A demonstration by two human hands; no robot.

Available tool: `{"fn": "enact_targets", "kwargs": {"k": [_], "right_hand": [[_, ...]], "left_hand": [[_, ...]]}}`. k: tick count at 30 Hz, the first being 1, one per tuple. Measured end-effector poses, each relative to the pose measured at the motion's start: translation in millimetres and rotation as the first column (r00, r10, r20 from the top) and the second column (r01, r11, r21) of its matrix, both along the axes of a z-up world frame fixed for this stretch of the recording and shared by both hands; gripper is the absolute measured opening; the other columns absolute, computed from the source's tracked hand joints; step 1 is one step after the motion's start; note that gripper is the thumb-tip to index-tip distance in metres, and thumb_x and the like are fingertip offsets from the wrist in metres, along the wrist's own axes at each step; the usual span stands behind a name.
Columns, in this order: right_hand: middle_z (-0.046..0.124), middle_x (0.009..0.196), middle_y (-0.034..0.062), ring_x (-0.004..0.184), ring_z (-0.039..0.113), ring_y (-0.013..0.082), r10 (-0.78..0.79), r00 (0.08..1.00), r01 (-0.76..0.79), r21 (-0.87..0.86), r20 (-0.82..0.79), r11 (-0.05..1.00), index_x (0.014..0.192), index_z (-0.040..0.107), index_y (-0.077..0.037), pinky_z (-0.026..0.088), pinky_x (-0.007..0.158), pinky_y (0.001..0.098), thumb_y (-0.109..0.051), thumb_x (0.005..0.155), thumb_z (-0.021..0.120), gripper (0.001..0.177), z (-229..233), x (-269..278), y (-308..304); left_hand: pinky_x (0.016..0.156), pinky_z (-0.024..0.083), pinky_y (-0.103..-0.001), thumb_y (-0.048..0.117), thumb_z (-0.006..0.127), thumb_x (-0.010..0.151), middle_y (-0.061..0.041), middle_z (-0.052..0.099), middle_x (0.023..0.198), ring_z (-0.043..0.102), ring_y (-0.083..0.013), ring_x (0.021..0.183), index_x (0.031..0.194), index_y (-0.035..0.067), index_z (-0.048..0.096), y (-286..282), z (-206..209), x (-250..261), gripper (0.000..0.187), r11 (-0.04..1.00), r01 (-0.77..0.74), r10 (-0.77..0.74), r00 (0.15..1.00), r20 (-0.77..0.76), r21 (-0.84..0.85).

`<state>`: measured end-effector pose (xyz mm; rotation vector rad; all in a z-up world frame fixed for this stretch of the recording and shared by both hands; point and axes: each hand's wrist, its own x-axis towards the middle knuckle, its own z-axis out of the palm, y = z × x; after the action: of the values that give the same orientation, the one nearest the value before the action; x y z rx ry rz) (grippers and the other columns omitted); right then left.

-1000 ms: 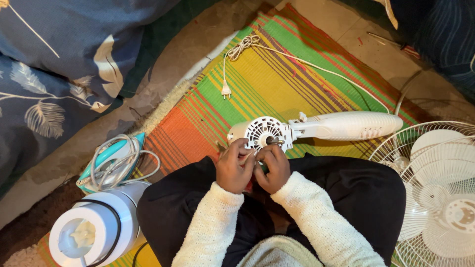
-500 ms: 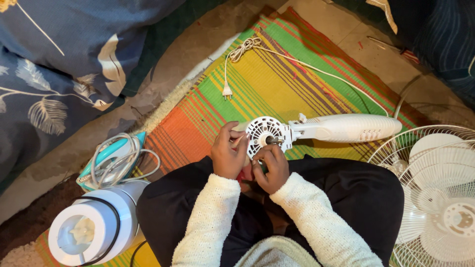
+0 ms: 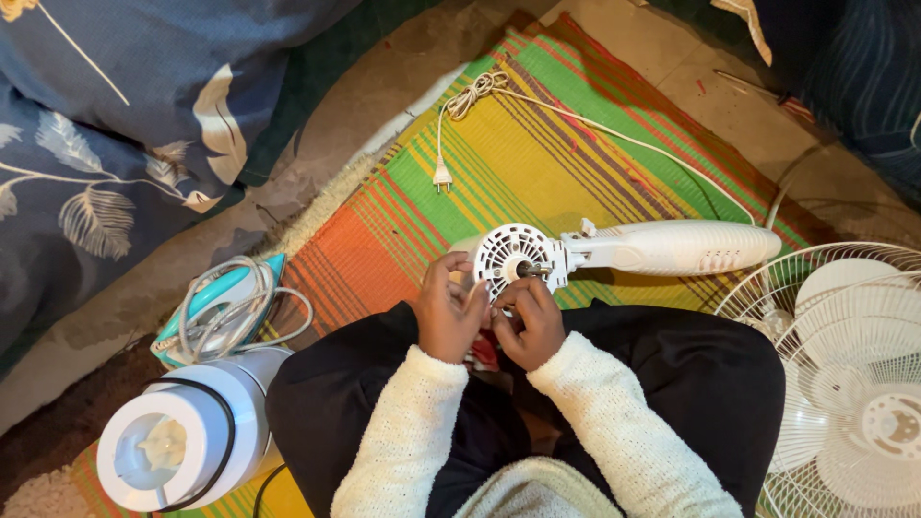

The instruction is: The person sits on a mat and uses a screwdriver to tighten a screw on the rear motor housing of a disassembled white electric fan. The person holds the fan steady with one hand while turning the screwdriver with the other.

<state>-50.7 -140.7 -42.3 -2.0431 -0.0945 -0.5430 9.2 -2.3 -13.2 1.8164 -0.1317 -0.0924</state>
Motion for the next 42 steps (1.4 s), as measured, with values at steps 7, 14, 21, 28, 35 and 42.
{"fn": "enact_targets", "kwargs": {"k": [7, 14, 21, 28, 35, 42], "right_hand": [[0.059, 0.1, 0.0149, 0.084, 0.064, 0.03, 0.009, 1.0, -0.01, 0.019, 0.017, 1.0, 0.098, 0.063, -0.002, 0.054, 0.071, 0.0351, 0.004, 0.079, 0.068, 0.021, -3.5, -4.4, -0.6], [0.061, 0.108, 0.0159, 0.095, 0.062, 0.0349, -0.034, 0.997, 0.038, -0.057, 0.067, 0.998, 0.114, 0.057, -0.003, 0.049, 0.086, 0.0443, -0.006, 0.078, 0.074, 0.04, -4.1, -14.5, 14.6], [0.059, 0.12, 0.0192, 0.105, 0.059, 0.0385, -0.029, 0.995, 0.048, -0.208, 0.097, 0.977, 0.129, 0.051, -0.001, 0.044, 0.094, 0.0483, -0.013, 0.076, 0.081, 0.062, -7.1, -12.5, 16.0], [0.059, 0.12, 0.0186, 0.105, 0.058, 0.0369, -0.005, 0.999, 0.014, -0.186, 0.052, 0.982, 0.128, 0.057, -0.001, 0.045, 0.095, 0.0469, -0.008, 0.08, 0.073, 0.051, -0.7, -14.7, 14.9], [0.062, 0.115, 0.0157, 0.097, 0.061, 0.0348, -0.041, 0.999, 0.048, -0.331, 0.029, 0.942, 0.127, 0.066, -0.001, 0.051, 0.086, 0.0434, -0.003, 0.082, 0.068, 0.045, 27.2, -16.6, 17.8], [0.059, 0.097, 0.0114, 0.086, 0.061, 0.0312, -0.082, 0.997, 0.076, -0.415, 0.002, 0.907, 0.132, 0.068, -0.006, 0.052, 0.077, 0.0418, -0.002, 0.081, 0.071, 0.051, 42.0, -23.7, 16.8]], "left_hand": [[0.061, 0.059, -0.026, 0.001, 0.077, 0.084, -0.012, 0.055, 0.13, 0.073, -0.0162, 0.074, 0.129, 0.001, 0.052, 0.7, 1.8, -6.0, 0.052, 0.998, 0.053, -0.053, 0.998, 0.026, 0.036], [0.06, 0.059, -0.025, 0.0, 0.075, 0.086, -0.012, 0.056, 0.13, 0.074, -0.0161, 0.074, 0.13, 0.002, 0.052, -0.4, -3.1, -5.1, 0.05, 0.997, 0.041, -0.046, 0.995, -0.089, -0.061], [0.056, 0.058, -0.024, 0.001, 0.075, 0.087, -0.011, 0.054, 0.13, 0.073, -0.0138, 0.071, 0.129, 0.001, 0.05, 1.4, -7.3, -2.3, 0.049, 0.989, 0.05, -0.062, 0.994, -0.09, -0.137], [0.052, 0.055, -0.023, 0.008, 0.069, 0.096, -0.009, 0.065, 0.123, 0.067, -0.0081, 0.064, 0.127, -0.001, 0.054, 8.3, -23.4, 6.2, 0.035, 0.962, -0.033, -0.04, 0.964, -0.261, -0.273], [0.054, 0.053, -0.021, 0.005, 0.075, 0.092, -0.01, 0.065, 0.124, 0.066, -0.0075, 0.066, 0.123, -0.002, 0.06, 6.5, -24.3, 12.4, 0.035, 0.992, 0.023, -0.032, 0.997, -0.075, -0.124], [0.054, 0.052, -0.021, 0.002, 0.075, 0.09, -0.009, 0.062, 0.126, 0.065, -0.007, 0.064, 0.12, -0.003, 0.061, 4.3, -24.3, 12.4, 0.034, 0.971, 0.005, -0.033, 0.993, -0.115, -0.24]]}}
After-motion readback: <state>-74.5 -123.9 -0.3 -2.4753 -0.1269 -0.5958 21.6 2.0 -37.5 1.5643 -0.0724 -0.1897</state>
